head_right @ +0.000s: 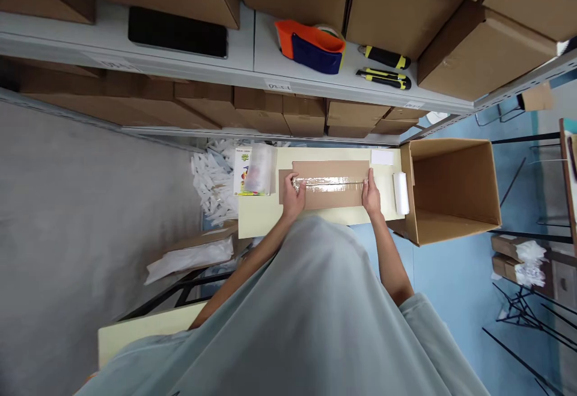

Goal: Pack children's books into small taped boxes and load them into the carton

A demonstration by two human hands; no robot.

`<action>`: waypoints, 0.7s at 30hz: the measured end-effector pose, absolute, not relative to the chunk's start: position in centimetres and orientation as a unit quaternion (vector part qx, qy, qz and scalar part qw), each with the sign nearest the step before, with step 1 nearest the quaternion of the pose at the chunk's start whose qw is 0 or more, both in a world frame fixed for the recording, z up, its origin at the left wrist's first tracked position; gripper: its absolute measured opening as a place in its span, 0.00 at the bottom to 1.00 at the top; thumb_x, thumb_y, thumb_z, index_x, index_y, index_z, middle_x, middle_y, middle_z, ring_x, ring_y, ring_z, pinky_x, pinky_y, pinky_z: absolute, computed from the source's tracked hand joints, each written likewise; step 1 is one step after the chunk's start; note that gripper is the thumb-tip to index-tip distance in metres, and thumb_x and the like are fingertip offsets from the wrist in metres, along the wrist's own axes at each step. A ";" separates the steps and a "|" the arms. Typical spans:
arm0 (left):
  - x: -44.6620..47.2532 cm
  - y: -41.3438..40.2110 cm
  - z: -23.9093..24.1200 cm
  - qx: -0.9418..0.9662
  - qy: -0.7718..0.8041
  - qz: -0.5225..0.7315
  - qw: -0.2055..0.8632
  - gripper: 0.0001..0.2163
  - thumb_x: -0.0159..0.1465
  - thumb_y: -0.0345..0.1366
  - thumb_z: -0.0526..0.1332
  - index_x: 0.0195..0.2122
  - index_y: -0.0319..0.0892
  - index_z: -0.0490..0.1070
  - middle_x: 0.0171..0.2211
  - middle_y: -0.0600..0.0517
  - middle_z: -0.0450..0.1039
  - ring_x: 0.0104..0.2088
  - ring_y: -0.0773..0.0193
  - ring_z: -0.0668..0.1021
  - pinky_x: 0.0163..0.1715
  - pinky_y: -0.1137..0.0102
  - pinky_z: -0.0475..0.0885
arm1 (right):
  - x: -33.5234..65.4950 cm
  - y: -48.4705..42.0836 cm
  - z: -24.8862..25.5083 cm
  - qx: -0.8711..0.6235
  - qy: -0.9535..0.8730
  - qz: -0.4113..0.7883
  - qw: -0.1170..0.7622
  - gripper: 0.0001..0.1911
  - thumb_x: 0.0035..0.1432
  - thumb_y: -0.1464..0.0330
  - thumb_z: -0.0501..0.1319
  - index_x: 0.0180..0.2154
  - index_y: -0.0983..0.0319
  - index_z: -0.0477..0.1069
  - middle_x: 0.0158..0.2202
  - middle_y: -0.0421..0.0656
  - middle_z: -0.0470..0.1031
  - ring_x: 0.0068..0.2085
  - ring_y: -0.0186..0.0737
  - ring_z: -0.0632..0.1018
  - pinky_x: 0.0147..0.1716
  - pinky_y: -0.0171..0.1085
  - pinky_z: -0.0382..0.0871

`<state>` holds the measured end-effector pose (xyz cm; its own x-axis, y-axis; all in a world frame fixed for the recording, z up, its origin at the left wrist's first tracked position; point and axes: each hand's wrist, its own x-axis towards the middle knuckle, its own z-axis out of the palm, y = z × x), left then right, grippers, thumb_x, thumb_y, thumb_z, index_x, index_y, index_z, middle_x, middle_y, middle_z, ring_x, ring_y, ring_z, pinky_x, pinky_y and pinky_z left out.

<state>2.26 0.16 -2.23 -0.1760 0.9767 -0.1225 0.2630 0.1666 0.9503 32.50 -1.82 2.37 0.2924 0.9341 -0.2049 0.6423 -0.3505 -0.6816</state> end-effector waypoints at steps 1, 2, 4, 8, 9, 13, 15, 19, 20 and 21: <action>2.3 0.1 -2.2 0.486 0.635 0.427 0.422 0.23 0.79 0.58 0.57 0.63 0.47 0.64 0.63 0.36 0.72 0.66 0.45 0.75 0.70 0.50 0.68 | 32.6 -1.8 2.5 -0.769 -0.517 0.299 0.227 0.48 0.77 0.39 0.44 0.82 0.63 0.56 0.74 0.60 0.73 0.68 0.60 0.81 0.68 0.56 0.73; 2.4 0.2 -2.2 0.486 0.633 0.429 0.423 0.23 0.79 0.58 0.57 0.63 0.47 0.64 0.63 0.36 0.71 0.66 0.45 0.75 0.70 0.49 0.68 | 32.6 -1.7 2.6 -0.772 -0.518 0.300 0.213 0.48 0.78 0.40 0.44 0.83 0.63 0.55 0.71 0.60 0.78 0.63 0.61 0.84 0.65 0.56 0.76; 2.3 0.3 -2.3 0.487 0.630 0.430 0.425 0.23 0.78 0.58 0.58 0.62 0.46 0.64 0.62 0.36 0.71 0.66 0.44 0.74 0.71 0.49 0.68 | 32.5 -1.6 2.8 -0.777 -0.518 0.296 0.201 0.48 0.78 0.41 0.43 0.83 0.63 0.54 0.62 0.60 0.85 0.52 0.62 0.87 0.57 0.55 0.79; 2.2 0.4 -2.5 0.484 0.632 0.427 0.429 0.23 0.77 0.58 0.60 0.63 0.47 0.64 0.62 0.37 0.71 0.66 0.44 0.74 0.70 0.49 0.68 | 32.2 -1.6 3.0 -0.792 -0.520 0.271 0.172 0.50 0.77 0.40 0.39 0.84 0.65 0.52 0.54 0.60 0.88 0.43 0.64 0.87 0.50 0.55 0.80; 2.2 0.4 -2.5 0.482 0.634 0.424 0.431 0.23 0.77 0.57 0.60 0.63 0.47 0.64 0.62 0.38 0.71 0.66 0.44 0.74 0.70 0.49 0.68 | 32.1 -1.7 3.0 -0.797 -0.517 0.265 0.164 0.50 0.77 0.39 0.38 0.84 0.65 0.52 0.54 0.61 0.88 0.42 0.65 0.87 0.49 0.56 0.80; 2.2 0.5 -2.7 0.478 0.641 0.416 0.433 0.21 0.77 0.56 0.61 0.61 0.49 0.65 0.61 0.38 0.72 0.65 0.43 0.75 0.70 0.48 0.70 | 31.6 -2.1 3.1 -0.801 -0.508 0.264 0.177 0.52 0.76 0.39 0.37 0.84 0.66 0.52 0.54 0.60 0.88 0.43 0.64 0.88 0.52 0.55 0.80; 2.2 0.8 -2.7 0.481 0.640 0.422 0.425 0.20 0.76 0.55 0.61 0.60 0.48 0.66 0.60 0.38 0.72 0.65 0.43 0.75 0.70 0.47 0.70 | 31.5 -2.0 3.2 -0.792 -0.511 0.269 0.197 0.52 0.76 0.38 0.38 0.83 0.67 0.54 0.54 0.60 0.88 0.45 0.64 0.88 0.53 0.55 0.81; 2.0 1.2 -2.3 0.486 0.647 0.418 0.413 0.20 0.75 0.55 0.62 0.60 0.49 0.67 0.59 0.39 0.74 0.65 0.42 0.77 0.69 0.45 0.72 | 31.4 -1.7 3.0 -0.785 -0.521 0.278 0.187 0.54 0.75 0.39 0.37 0.81 0.71 0.58 0.54 0.64 0.87 0.44 0.69 0.89 0.51 0.59 0.82; 1.9 1.2 -2.1 0.489 0.651 0.412 0.410 0.20 0.75 0.55 0.62 0.60 0.50 0.67 0.59 0.39 0.74 0.64 0.42 0.78 0.69 0.45 0.73 | 31.4 -1.7 2.9 -0.782 -0.528 0.276 0.183 0.53 0.76 0.40 0.37 0.81 0.70 0.58 0.56 0.65 0.86 0.47 0.70 0.89 0.51 0.61 0.82; 1.7 1.1 -1.9 0.493 0.654 0.404 0.406 0.19 0.75 0.55 0.61 0.60 0.50 0.68 0.59 0.39 0.75 0.64 0.41 0.78 0.68 0.44 0.73 | 31.5 -1.6 2.8 -0.776 -0.539 0.269 0.184 0.51 0.76 0.41 0.38 0.81 0.69 0.59 0.59 0.66 0.84 0.51 0.71 0.89 0.53 0.62 0.82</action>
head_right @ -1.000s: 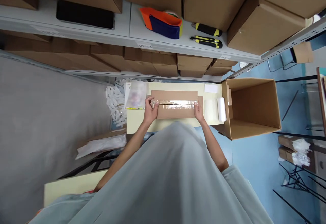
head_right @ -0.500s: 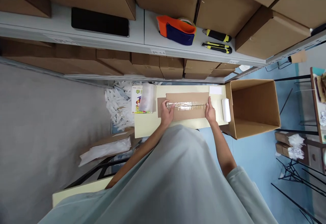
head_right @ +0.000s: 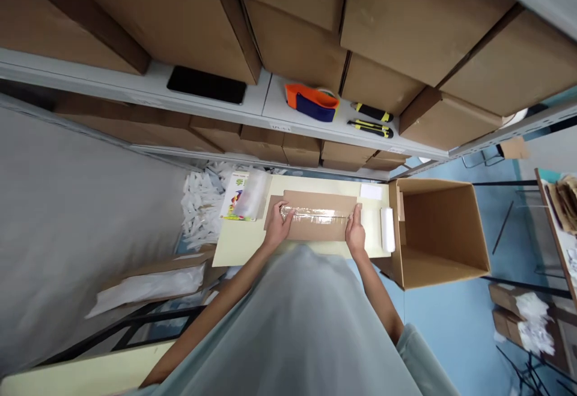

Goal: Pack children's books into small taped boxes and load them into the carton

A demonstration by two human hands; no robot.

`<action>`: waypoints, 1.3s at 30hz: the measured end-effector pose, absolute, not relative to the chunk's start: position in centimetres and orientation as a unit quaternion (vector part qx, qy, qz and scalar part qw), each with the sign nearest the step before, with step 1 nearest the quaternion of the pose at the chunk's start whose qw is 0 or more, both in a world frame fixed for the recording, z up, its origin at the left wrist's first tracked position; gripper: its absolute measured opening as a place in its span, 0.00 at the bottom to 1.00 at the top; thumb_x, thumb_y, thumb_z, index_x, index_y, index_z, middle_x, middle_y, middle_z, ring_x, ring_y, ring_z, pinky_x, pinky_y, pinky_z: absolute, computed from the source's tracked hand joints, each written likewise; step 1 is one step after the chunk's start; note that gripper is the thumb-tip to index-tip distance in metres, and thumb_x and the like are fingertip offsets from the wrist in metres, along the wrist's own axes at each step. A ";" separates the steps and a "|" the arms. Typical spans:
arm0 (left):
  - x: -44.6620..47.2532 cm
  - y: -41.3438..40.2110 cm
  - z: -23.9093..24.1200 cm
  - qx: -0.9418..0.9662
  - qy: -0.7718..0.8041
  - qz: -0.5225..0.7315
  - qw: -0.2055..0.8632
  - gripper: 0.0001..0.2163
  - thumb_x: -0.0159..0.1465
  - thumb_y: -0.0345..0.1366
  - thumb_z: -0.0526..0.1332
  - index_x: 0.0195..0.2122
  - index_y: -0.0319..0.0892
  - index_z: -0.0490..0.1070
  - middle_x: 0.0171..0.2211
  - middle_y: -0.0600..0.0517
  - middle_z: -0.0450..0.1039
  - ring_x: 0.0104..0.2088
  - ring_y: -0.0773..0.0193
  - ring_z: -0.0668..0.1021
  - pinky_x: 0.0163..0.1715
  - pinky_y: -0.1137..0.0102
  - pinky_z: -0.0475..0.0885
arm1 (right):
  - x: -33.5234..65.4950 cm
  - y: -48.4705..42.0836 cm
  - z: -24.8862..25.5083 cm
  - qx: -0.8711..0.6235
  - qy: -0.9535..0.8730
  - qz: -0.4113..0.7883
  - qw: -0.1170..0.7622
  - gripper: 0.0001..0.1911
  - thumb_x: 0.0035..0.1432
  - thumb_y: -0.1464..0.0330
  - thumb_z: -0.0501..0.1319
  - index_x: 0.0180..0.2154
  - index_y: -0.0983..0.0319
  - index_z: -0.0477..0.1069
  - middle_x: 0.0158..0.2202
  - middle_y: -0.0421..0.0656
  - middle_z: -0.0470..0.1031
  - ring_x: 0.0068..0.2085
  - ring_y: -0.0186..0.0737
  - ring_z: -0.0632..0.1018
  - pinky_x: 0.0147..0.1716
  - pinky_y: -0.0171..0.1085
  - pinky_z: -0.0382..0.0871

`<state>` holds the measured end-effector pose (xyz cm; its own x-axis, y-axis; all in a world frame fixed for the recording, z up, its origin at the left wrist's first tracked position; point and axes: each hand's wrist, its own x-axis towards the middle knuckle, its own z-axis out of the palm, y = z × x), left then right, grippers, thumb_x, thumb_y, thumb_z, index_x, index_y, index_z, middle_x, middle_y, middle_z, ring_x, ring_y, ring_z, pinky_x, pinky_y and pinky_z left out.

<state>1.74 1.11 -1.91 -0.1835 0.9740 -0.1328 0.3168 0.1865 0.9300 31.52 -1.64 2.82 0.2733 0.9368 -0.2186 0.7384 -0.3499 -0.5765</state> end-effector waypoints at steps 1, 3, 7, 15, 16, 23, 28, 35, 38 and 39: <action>1.6 1.0 -1.7 0.501 0.658 0.397 0.398 0.19 0.76 0.54 0.61 0.60 0.51 0.68 0.59 0.39 0.75 0.65 0.41 0.78 0.69 0.43 0.73 | 31.6 -1.5 2.8 -0.768 -0.556 0.252 0.191 0.49 0.77 0.42 0.38 0.80 0.67 0.61 0.64 0.66 0.82 0.57 0.71 0.87 0.57 0.64 0.81; 1.3 1.1 -0.8 0.527 0.663 0.387 0.365 0.17 0.75 0.53 0.61 0.58 0.51 0.71 0.62 0.37 0.73 0.69 0.37 0.76 0.71 0.40 0.71 | 31.8 -0.8 3.1 -0.748 -0.597 0.198 0.212 0.43 0.78 0.47 0.39 0.78 0.65 0.64 0.71 0.64 0.76 0.69 0.70 0.80 0.68 0.70 0.73; 1.6 4.3 3.0 0.587 0.650 0.404 0.263 0.12 0.76 0.50 0.62 0.50 0.48 0.76 0.74 0.34 0.65 0.79 0.31 0.63 0.78 0.31 0.56 | 31.0 4.5 7.3 -0.674 -0.674 0.122 0.277 0.35 0.81 0.56 0.40 0.75 0.62 0.69 0.77 0.62 0.68 0.81 0.65 0.64 0.78 0.76 0.53; 5.9 20.0 16.3 0.616 0.550 0.537 0.172 0.13 0.78 0.49 0.60 0.53 0.46 0.76 0.77 0.35 0.63 0.82 0.37 0.58 0.81 0.34 0.47 | 21.5 26.1 21.3 -0.519 -0.801 0.090 0.285 0.32 0.78 0.66 0.47 0.77 0.67 0.63 0.78 0.60 0.65 0.79 0.62 0.63 0.81 0.66 0.51; 6.3 20.9 17.4 0.615 0.546 0.545 0.166 0.14 0.78 0.48 0.60 0.54 0.46 0.76 0.76 0.34 0.63 0.82 0.37 0.59 0.81 0.35 0.47 | 20.3 27.9 21.9 -0.533 -0.803 0.087 0.253 0.32 0.76 0.69 0.48 0.76 0.71 0.62 0.75 0.64 0.66 0.77 0.64 0.65 0.79 0.67 0.54; 6.7 17.8 17.8 0.589 0.580 0.542 0.155 0.14 0.80 0.46 0.57 0.57 0.44 0.75 0.72 0.31 0.69 0.79 0.37 0.64 0.79 0.36 0.56 | 17.4 31.5 22.5 -0.607 -0.780 0.085 0.127 0.28 0.68 0.76 0.58 0.67 0.80 0.68 0.67 0.73 0.74 0.71 0.65 0.72 0.76 0.62 0.59; 5.2 11.9 16.5 0.576 0.580 0.524 0.239 0.12 0.80 0.43 0.58 0.57 0.45 0.75 0.59 0.38 0.82 0.64 0.46 0.81 0.69 0.47 0.75 | 20.0 27.2 21.9 -0.571 -0.789 0.143 0.175 0.21 0.75 0.67 0.57 0.63 0.70 0.70 0.61 0.64 0.79 0.64 0.61 0.78 0.71 0.59 0.68; 5.8 0.8 16.4 0.516 0.564 0.554 0.329 0.11 0.77 0.44 0.65 0.54 0.45 0.77 0.49 0.46 0.83 0.46 0.58 0.87 0.51 0.63 0.85 | 22.1 6.9 18.3 -0.482 -0.635 0.479 0.367 0.32 0.70 0.36 0.63 0.55 0.56 0.70 0.52 0.48 0.81 0.54 0.50 0.81 0.60 0.47 0.77; 6.1 -2.4 16.3 0.518 0.576 0.548 0.316 0.09 0.76 0.43 0.68 0.52 0.46 0.78 0.46 0.47 0.83 0.43 0.59 0.86 0.48 0.63 0.85 | 21.1 1.0 18.3 -0.506 -0.578 0.515 0.381 0.33 0.70 0.36 0.64 0.55 0.56 0.71 0.53 0.48 0.81 0.56 0.50 0.81 0.63 0.47 0.77; 5.9 -3.2 16.3 0.520 0.580 0.543 0.314 0.09 0.75 0.43 0.68 0.51 0.46 0.78 0.45 0.48 0.83 0.43 0.59 0.86 0.48 0.63 0.84 | 20.8 -0.2 18.4 -0.515 -0.566 0.518 0.383 0.32 0.70 0.36 0.63 0.56 0.56 0.71 0.53 0.48 0.81 0.57 0.50 0.81 0.63 0.47 0.76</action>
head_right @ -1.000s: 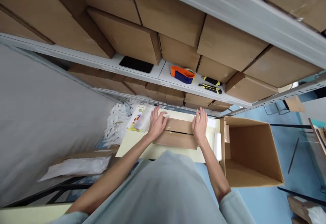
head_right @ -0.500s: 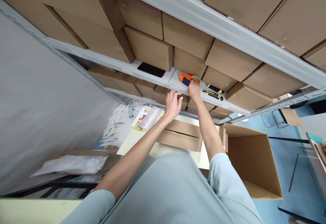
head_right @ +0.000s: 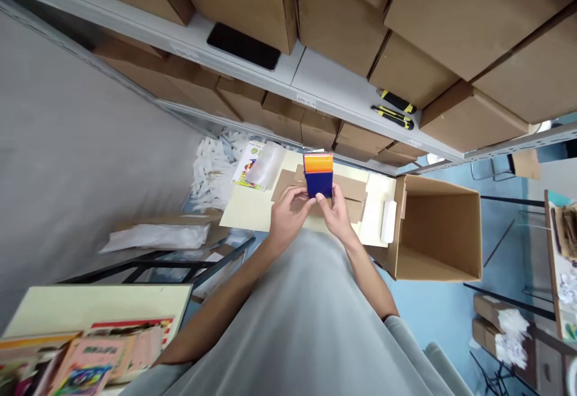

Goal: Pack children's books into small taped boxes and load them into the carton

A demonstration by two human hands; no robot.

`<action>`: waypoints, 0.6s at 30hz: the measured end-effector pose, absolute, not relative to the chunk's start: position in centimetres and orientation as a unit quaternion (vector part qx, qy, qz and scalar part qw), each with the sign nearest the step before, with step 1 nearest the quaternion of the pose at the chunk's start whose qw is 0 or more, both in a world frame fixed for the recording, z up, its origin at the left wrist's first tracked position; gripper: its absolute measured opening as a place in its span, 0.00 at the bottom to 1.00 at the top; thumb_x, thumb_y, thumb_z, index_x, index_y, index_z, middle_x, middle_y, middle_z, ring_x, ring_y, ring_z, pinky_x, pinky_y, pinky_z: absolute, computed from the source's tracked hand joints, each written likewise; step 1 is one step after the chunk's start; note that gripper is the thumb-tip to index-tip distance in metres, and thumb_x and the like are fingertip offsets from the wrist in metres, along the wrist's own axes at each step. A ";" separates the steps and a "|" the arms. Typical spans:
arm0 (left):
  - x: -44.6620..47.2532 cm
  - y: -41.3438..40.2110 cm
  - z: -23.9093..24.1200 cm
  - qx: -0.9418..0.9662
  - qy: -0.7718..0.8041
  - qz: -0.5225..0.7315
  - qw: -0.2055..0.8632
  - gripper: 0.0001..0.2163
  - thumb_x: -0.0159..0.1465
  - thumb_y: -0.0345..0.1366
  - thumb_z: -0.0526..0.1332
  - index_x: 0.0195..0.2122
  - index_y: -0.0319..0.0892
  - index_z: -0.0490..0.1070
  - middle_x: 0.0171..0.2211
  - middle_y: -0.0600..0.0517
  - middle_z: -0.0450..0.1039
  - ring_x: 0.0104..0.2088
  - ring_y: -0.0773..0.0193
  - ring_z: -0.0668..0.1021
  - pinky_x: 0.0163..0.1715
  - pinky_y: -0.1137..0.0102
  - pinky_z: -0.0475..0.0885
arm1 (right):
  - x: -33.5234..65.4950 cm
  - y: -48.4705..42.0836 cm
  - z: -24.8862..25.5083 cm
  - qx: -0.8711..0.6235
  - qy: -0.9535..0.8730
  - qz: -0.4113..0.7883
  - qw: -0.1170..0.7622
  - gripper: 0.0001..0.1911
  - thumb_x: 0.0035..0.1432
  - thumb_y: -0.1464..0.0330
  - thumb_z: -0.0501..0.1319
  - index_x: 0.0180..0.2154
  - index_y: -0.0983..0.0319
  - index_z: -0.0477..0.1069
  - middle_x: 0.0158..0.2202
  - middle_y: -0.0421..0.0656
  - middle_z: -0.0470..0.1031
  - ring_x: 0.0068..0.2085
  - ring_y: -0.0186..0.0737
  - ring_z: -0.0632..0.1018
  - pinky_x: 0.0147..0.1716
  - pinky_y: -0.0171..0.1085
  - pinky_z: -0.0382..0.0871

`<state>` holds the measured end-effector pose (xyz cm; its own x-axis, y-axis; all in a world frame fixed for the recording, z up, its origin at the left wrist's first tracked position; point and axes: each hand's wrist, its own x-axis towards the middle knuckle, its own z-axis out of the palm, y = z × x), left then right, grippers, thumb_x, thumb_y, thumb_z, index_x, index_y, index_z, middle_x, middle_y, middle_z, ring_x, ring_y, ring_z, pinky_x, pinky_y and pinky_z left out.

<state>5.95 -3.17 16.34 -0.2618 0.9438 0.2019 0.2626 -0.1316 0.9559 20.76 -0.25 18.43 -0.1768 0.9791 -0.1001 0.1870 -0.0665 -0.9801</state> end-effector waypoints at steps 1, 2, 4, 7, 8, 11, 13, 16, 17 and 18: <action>5.7 -3.8 16.4 0.525 0.581 0.537 0.314 0.08 0.76 0.42 0.68 0.51 0.46 0.78 0.45 0.48 0.83 0.43 0.58 0.86 0.48 0.63 0.84 | 20.5 -1.2 18.6 -0.522 -0.558 0.519 0.384 0.32 0.71 0.37 0.63 0.57 0.56 0.71 0.54 0.48 0.81 0.58 0.50 0.81 0.64 0.48 0.76; 5.4 -4.3 16.4 0.532 0.578 0.531 0.317 0.07 0.76 0.41 0.67 0.50 0.46 0.79 0.44 0.48 0.84 0.43 0.58 0.86 0.48 0.63 0.84 | 20.3 -1.9 18.9 -0.526 -0.552 0.521 0.384 0.32 0.72 0.38 0.62 0.59 0.56 0.71 0.55 0.49 0.81 0.58 0.50 0.81 0.65 0.48 0.76; 4.5 -5.0 16.6 0.553 0.561 0.518 0.333 0.06 0.77 0.41 0.67 0.50 0.46 0.79 0.44 0.48 0.84 0.44 0.58 0.86 0.48 0.64 0.83 | 20.1 -2.8 19.3 -0.523 -0.546 0.532 0.381 0.32 0.73 0.39 0.63 0.61 0.56 0.71 0.57 0.49 0.81 0.60 0.50 0.81 0.67 0.49 0.75; 3.2 -5.8 17.1 0.581 0.532 0.494 0.369 0.07 0.77 0.41 0.66 0.48 0.46 0.81 0.45 0.48 0.85 0.45 0.58 0.86 0.49 0.64 0.83 | 20.3 -3.2 19.8 -0.505 -0.540 0.573 0.352 0.36 0.69 0.36 0.66 0.60 0.56 0.74 0.57 0.50 0.84 0.60 0.52 0.83 0.67 0.50 0.77; 2.8 -6.0 17.3 0.587 0.528 0.482 0.380 0.07 0.76 0.41 0.67 0.47 0.46 0.81 0.46 0.48 0.86 0.45 0.58 0.86 0.49 0.65 0.83 | 20.4 -3.2 19.8 -0.502 -0.540 0.586 0.338 0.37 0.67 0.35 0.67 0.59 0.57 0.75 0.57 0.50 0.85 0.60 0.53 0.84 0.66 0.51 0.78; 1.6 -6.4 18.2 0.582 0.536 0.464 0.399 0.08 0.74 0.43 0.69 0.46 0.46 0.82 0.44 0.48 0.85 0.43 0.58 0.86 0.48 0.64 0.83 | 20.4 -2.9 19.9 -0.501 -0.549 0.593 0.310 0.40 0.65 0.33 0.67 0.59 0.58 0.77 0.56 0.50 0.86 0.58 0.55 0.85 0.63 0.52 0.80; 0.5 -6.2 19.1 0.550 0.545 0.485 0.406 0.12 0.72 0.46 0.71 0.51 0.46 0.83 0.44 0.48 0.85 0.43 0.57 0.85 0.48 0.63 0.83 | 20.5 -2.9 20.1 -0.499 -0.565 0.581 0.307 0.39 0.67 0.33 0.66 0.60 0.58 0.77 0.58 0.50 0.86 0.58 0.54 0.86 0.63 0.51 0.81; -1.2 -5.0 21.1 0.495 0.550 0.536 0.407 0.19 0.73 0.49 0.69 0.59 0.45 0.81 0.48 0.45 0.83 0.45 0.56 0.85 0.48 0.62 0.82 | 20.8 -3.1 20.8 -0.488 -0.598 0.570 0.281 0.37 0.71 0.36 0.64 0.64 0.56 0.75 0.60 0.50 0.85 0.58 0.53 0.86 0.64 0.51 0.81; -1.7 -4.5 21.8 0.492 0.548 0.540 0.408 0.19 0.73 0.49 0.68 0.59 0.45 0.81 0.49 0.45 0.83 0.46 0.56 0.85 0.47 0.62 0.82 | 21.0 -3.2 21.0 -0.485 -0.609 0.567 0.268 0.37 0.71 0.37 0.64 0.65 0.55 0.75 0.61 0.49 0.85 0.58 0.53 0.86 0.63 0.50 0.81; -2.1 -3.8 22.5 0.499 0.545 0.535 0.409 0.18 0.73 0.49 0.68 0.58 0.46 0.82 0.49 0.45 0.82 0.46 0.56 0.84 0.47 0.62 0.82 | 21.3 -3.3 21.3 -0.482 -0.621 0.564 0.255 0.36 0.72 0.37 0.65 0.65 0.55 0.74 0.60 0.49 0.86 0.57 0.53 0.86 0.63 0.50 0.81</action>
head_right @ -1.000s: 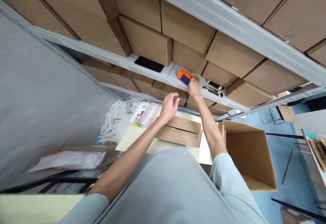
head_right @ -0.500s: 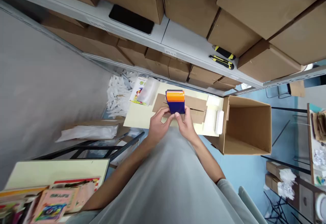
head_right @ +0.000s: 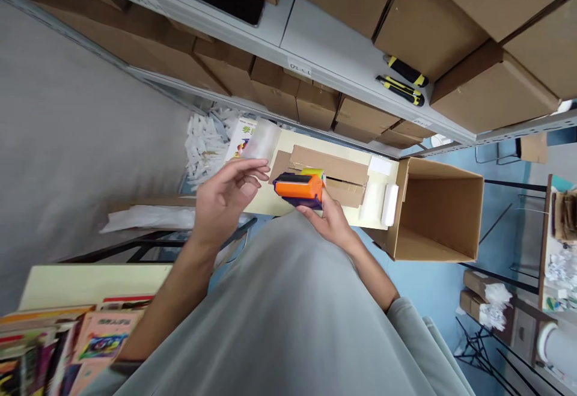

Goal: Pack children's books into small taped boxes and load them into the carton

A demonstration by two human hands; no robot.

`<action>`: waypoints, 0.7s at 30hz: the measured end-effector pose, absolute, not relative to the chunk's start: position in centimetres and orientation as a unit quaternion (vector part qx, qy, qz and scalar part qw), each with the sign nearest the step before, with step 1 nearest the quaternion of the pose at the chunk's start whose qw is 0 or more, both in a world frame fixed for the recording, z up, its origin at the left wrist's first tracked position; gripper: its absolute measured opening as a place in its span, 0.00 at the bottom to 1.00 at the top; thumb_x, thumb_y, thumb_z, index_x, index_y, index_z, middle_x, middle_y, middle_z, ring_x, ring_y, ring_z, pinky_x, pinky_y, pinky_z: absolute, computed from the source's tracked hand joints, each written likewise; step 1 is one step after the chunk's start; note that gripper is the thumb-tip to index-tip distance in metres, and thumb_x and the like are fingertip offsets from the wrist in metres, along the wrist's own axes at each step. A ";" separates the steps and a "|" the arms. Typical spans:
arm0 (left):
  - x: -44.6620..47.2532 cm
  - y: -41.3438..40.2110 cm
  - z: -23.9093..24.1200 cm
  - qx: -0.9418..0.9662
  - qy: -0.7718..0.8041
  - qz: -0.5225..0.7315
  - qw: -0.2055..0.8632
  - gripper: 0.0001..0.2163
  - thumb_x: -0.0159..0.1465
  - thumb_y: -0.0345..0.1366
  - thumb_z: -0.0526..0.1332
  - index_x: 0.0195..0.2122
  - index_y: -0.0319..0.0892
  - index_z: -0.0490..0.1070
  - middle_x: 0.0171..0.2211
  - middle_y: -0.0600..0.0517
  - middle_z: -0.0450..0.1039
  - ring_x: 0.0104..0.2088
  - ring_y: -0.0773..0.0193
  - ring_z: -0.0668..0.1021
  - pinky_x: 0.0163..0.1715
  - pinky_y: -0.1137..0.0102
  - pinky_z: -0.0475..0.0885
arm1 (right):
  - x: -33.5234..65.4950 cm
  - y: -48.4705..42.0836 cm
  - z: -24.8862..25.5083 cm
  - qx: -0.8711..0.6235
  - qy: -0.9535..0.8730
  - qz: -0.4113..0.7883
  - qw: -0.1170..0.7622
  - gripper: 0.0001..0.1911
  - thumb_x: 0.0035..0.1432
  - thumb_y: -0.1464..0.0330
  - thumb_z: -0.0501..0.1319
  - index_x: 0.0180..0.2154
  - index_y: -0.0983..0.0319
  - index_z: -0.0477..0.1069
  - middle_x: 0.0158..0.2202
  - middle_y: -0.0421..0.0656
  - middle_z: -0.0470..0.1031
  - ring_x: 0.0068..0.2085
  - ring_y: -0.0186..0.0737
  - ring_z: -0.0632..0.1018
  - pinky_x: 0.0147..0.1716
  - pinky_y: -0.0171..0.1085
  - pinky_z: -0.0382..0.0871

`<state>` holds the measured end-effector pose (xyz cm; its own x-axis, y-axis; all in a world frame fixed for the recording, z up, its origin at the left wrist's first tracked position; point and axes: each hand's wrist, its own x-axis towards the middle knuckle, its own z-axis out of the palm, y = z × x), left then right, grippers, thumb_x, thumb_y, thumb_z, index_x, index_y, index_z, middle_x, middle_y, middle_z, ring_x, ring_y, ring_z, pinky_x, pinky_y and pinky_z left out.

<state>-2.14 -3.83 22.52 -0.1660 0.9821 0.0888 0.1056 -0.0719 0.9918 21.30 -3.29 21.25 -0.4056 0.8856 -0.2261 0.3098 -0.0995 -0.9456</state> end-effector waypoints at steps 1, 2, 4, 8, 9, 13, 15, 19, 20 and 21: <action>-2.4 -3.2 23.2 0.514 0.542 0.523 0.411 0.17 0.72 0.49 0.69 0.56 0.46 0.83 0.49 0.45 0.82 0.45 0.56 0.84 0.46 0.62 0.81 | 21.6 -3.4 21.4 -0.478 -0.631 0.561 0.244 0.35 0.72 0.38 0.65 0.65 0.55 0.74 0.59 0.49 0.86 0.56 0.53 0.87 0.62 0.51 0.82; -2.6 -2.7 23.9 0.532 0.540 0.505 0.412 0.16 0.71 0.49 0.70 0.54 0.46 0.84 0.48 0.45 0.82 0.45 0.57 0.83 0.46 0.62 0.81 | 21.9 -3.4 21.5 -0.474 -0.639 0.559 0.233 0.34 0.72 0.39 0.66 0.64 0.55 0.75 0.58 0.49 0.86 0.55 0.53 0.87 0.61 0.51 0.83; -2.7 -1.8 25.0 0.566 0.538 0.470 0.412 0.12 0.70 0.47 0.71 0.48 0.46 0.85 0.44 0.47 0.82 0.42 0.58 0.81 0.44 0.62 0.80 | 22.4 -3.6 21.6 -0.466 -0.654 0.555 0.215 0.32 0.73 0.40 0.66 0.64 0.55 0.75 0.56 0.49 0.87 0.54 0.54 0.88 0.61 0.52 0.83; -2.4 -1.4 26.2 0.597 0.533 0.423 0.425 0.06 0.71 0.43 0.70 0.41 0.47 0.84 0.38 0.50 0.81 0.38 0.60 0.80 0.41 0.64 0.78 | 23.3 -3.8 21.3 -0.469 -0.676 0.540 0.179 0.32 0.75 0.42 0.65 0.67 0.55 0.72 0.59 0.50 0.85 0.58 0.56 0.87 0.63 0.54 0.83; -2.3 -1.4 26.4 0.598 0.534 0.417 0.429 0.06 0.71 0.42 0.70 0.40 0.47 0.84 0.37 0.51 0.81 0.37 0.61 0.79 0.40 0.65 0.77 | 23.5 -3.9 21.2 -0.469 -0.680 0.536 0.171 0.32 0.75 0.42 0.64 0.68 0.55 0.72 0.60 0.50 0.85 0.59 0.56 0.86 0.64 0.55 0.82; -2.2 -1.5 26.2 0.586 0.553 0.395 0.442 0.05 0.70 0.41 0.70 0.41 0.47 0.85 0.38 0.51 0.81 0.38 0.62 0.79 0.40 0.66 0.77 | 24.1 -4.1 21.1 -0.468 -0.687 0.534 0.151 0.32 0.75 0.44 0.65 0.68 0.55 0.71 0.59 0.51 0.84 0.60 0.56 0.86 0.63 0.55 0.82; -2.2 -1.5 25.8 0.571 0.557 0.391 0.459 0.05 0.69 0.42 0.72 0.40 0.48 0.85 0.37 0.51 0.80 0.38 0.60 0.80 0.41 0.65 0.77 | 24.3 -4.1 21.2 -0.470 -0.684 0.538 0.147 0.31 0.75 0.43 0.65 0.67 0.55 0.72 0.59 0.51 0.85 0.59 0.56 0.86 0.62 0.55 0.82; -2.4 -1.7 24.7 0.527 0.548 0.410 0.504 0.06 0.65 0.44 0.77 0.37 0.50 0.86 0.34 0.50 0.79 0.39 0.55 0.81 0.43 0.61 0.79 | 24.5 -3.8 21.7 -0.478 -0.678 0.542 0.135 0.29 0.72 0.41 0.68 0.60 0.54 0.77 0.55 0.50 0.86 0.55 0.59 0.86 0.61 0.58 0.82; -2.5 -1.8 24.4 0.520 0.545 0.411 0.513 0.07 0.64 0.45 0.77 0.37 0.50 0.86 0.34 0.50 0.79 0.40 0.55 0.81 0.43 0.61 0.79 | 24.5 -3.7 21.8 -0.480 -0.680 0.539 0.131 0.28 0.71 0.41 0.68 0.59 0.54 0.77 0.53 0.50 0.86 0.54 0.59 0.86 0.61 0.59 0.82; -2.6 -1.9 24.2 0.518 0.544 0.409 0.518 0.08 0.64 0.46 0.77 0.37 0.50 0.86 0.33 0.51 0.79 0.40 0.54 0.81 0.43 0.61 0.79 | 24.5 -3.6 21.8 -0.480 -0.684 0.535 0.126 0.28 0.71 0.41 0.69 0.58 0.54 0.78 0.52 0.50 0.86 0.53 0.59 0.86 0.60 0.59 0.82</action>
<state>-2.56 -1.86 24.20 0.0742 0.9874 -0.1400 0.1391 0.1288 0.9819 24.51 -3.58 21.81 -0.5070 0.7917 -0.3409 0.5215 -0.0332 -0.8526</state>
